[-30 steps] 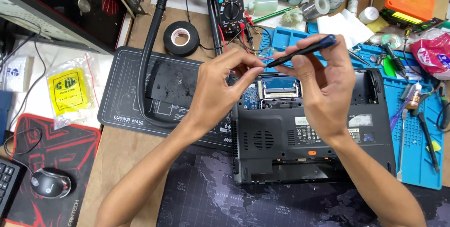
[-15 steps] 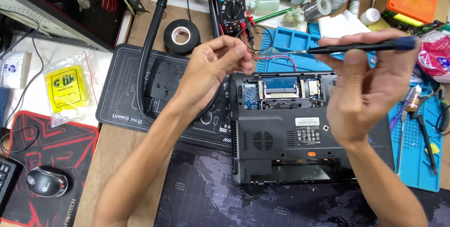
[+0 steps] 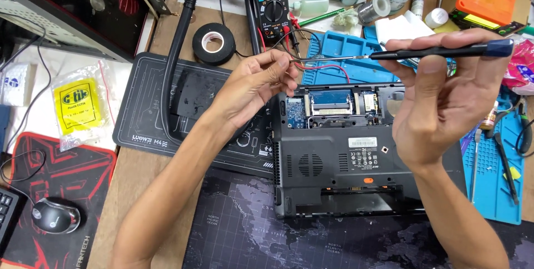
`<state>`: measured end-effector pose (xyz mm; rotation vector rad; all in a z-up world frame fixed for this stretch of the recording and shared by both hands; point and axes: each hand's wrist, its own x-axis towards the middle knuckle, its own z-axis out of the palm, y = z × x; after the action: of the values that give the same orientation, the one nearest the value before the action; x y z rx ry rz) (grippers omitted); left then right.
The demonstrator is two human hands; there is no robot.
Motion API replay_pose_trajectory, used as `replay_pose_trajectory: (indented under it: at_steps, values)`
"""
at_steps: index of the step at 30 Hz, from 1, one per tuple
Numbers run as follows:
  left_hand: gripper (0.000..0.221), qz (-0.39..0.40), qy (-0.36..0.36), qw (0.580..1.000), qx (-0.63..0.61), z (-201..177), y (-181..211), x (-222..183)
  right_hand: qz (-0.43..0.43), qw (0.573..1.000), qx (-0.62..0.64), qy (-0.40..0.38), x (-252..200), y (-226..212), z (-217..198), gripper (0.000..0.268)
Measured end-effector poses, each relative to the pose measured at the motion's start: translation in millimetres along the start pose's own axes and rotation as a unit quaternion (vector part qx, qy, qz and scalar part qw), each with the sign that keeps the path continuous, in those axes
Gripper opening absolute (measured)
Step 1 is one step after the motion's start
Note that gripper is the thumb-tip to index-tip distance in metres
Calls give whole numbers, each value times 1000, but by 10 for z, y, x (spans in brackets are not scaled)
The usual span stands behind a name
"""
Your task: Securing the internal components and outer casing of a laptop during a repair process.
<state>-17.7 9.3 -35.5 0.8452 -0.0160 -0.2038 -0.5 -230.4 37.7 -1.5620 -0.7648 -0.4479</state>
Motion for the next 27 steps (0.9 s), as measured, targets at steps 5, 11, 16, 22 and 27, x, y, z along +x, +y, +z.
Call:
replay_pose_trajectory:
  at_steps: [5,11,16,22,27]
  values:
    - [13,5,14,1000,1,20,-20,-5,1,1000,10,2,-1,-12,3,12]
    - [14,13,49,999,0,100,-3,-43,-2,1000,6,17,-5,-18,67,14]
    - [11,24,80,996,25,256,48,-152,-11,996,19,87,5,110,45,24]
    - [61,0,144,943,299,317,156,-448,9,994,62,-85,120,-86,61,49]
    - [21,108,89,872,469,259,236,-824,5,960,112,-257,26,-142,184,49]
